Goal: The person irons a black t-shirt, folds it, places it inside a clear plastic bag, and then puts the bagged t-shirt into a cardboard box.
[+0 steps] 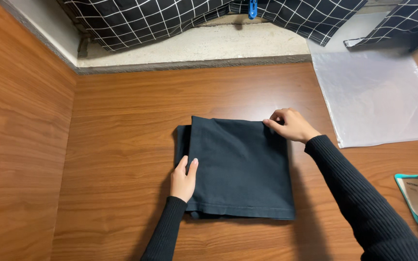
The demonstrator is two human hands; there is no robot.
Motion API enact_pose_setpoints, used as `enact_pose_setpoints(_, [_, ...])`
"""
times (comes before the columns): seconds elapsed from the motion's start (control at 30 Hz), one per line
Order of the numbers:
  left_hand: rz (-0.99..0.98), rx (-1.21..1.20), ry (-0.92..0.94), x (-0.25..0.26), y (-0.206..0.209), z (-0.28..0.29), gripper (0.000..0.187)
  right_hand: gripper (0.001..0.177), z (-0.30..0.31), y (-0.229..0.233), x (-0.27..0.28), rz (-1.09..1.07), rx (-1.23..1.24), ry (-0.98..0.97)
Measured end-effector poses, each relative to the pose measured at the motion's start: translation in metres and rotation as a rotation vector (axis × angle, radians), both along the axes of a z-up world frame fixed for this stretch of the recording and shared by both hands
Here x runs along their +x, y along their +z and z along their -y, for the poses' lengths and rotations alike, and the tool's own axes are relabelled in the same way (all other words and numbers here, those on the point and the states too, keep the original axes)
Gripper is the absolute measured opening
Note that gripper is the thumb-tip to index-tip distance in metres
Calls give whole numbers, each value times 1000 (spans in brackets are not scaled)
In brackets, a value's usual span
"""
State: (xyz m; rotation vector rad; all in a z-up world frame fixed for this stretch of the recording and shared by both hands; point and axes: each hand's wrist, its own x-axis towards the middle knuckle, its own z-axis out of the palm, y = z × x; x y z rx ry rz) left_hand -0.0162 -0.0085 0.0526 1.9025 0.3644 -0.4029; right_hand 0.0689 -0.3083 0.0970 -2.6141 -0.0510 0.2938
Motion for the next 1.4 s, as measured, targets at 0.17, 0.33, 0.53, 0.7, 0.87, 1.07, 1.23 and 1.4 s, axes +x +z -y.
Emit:
enact_pose_setpoints(0.17, [-19, -62, 16, -4, -1, -4, 62, 46, 16, -13, 11, -157, 89, -30])
enact_pose_setpoints(0.33, [-29, -122, 39, -5, -1, -8, 63, 51, 18, -14, 14, -219, 182, -50])
enact_pose_setpoints(0.53, [-13, -164, 103, -10, 6, -12, 63, 39, 6, -3, 16, -259, -83, 30])
enact_pose_setpoints(0.7, [-38, -196, 133, -11, -3, -16, 64, 35, 7, -8, 11, -148, -59, 60])
enact_pose_setpoints(0.87, [-77, -144, 175, -25, 0, -19, 63, 35, 5, -19, 5, -49, -108, 38])
enact_pose_setpoints(1.07, [0, 154, 138, -20, -86, -38, 32, 42, 1, -27, 2, 19, -168, -1])
enact_pose_setpoints(1.23, [5, 209, 155, -32, -54, -33, 38, 42, -8, -28, -4, 93, -151, -52])
enact_pose_setpoints(1.4, [-35, 391, 54, -36, -26, -32, 33, 42, -12, -44, -7, 193, -208, -129])
